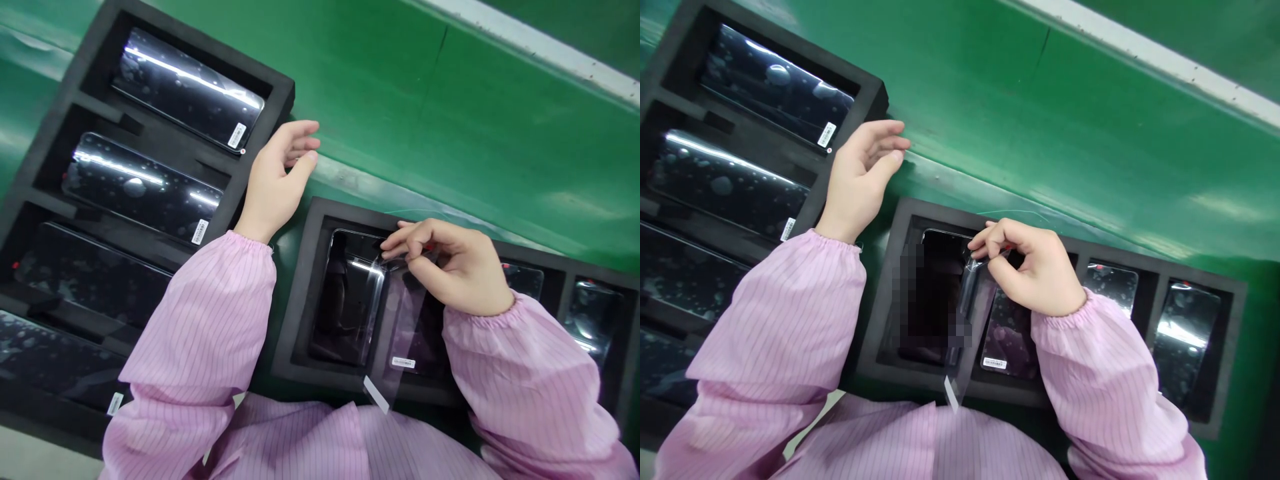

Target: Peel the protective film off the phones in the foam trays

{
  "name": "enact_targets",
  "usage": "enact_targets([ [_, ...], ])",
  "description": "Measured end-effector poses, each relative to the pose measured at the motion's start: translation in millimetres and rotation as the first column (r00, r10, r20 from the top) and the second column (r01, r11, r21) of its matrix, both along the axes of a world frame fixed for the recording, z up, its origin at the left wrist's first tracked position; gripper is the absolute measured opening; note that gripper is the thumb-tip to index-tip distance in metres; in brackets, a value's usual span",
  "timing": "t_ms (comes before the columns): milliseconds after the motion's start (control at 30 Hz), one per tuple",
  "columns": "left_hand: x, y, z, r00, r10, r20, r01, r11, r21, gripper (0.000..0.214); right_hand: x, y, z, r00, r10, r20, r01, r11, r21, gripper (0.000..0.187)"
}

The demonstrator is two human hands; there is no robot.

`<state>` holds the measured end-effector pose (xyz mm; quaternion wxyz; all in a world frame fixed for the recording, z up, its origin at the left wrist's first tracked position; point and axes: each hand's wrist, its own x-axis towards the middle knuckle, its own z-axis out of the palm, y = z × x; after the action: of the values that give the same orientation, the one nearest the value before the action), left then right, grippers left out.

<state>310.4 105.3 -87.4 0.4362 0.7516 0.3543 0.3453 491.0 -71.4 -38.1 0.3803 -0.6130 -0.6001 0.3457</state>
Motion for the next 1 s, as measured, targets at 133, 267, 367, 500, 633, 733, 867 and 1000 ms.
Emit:
enact_targets([
  [133,-1,-6,2.6,0.984,-0.115,-0.136,0.127,0.989,0.079,0.033,-3,1,1.0,0.998,0.009,0.055,-0.011,1.000,0.028,0.020],
  [267,0,-8,4.2,0.970,-0.127,-0.207,0.152,0.982,0.109,0.032,-6,2,1.3,0.984,0.012,0.178,-0.028,0.996,0.086,0.022],
  [367,0,-8,4.2,0.970,-0.128,-0.206,0.153,0.982,0.109,0.032,-6,2,0.4,0.964,0.032,0.265,-0.070,0.989,0.133,0.029],
  [500,-1,-8,4.1,0.970,-0.125,-0.209,0.153,0.980,0.124,0.031,-2,3,1.4,0.964,0.080,0.255,-0.126,0.978,0.168,0.029],
  [633,0,-9,4.5,0.970,-0.113,-0.217,0.143,0.981,0.130,0.030,2,0,6.7,0.966,0.097,0.241,-0.134,0.981,0.143,0.027],
  [733,0,-10,4.9,0.968,-0.114,-0.224,0.144,0.982,0.123,0.029,4,-4,11.1,0.956,0.130,0.264,-0.164,0.980,0.113,0.026],
  [867,0,-11,6.9,0.962,-0.113,-0.248,0.146,0.982,0.118,0.028,3,-8,16.1,0.910,0.169,0.378,-0.221,0.970,0.098,0.026],
  [1000,0,-13,9.5,0.955,-0.108,-0.275,0.142,0.984,0.110,0.026,-1,-13,22.9,0.873,0.237,0.426,-0.277,0.960,0.034,0.028],
])
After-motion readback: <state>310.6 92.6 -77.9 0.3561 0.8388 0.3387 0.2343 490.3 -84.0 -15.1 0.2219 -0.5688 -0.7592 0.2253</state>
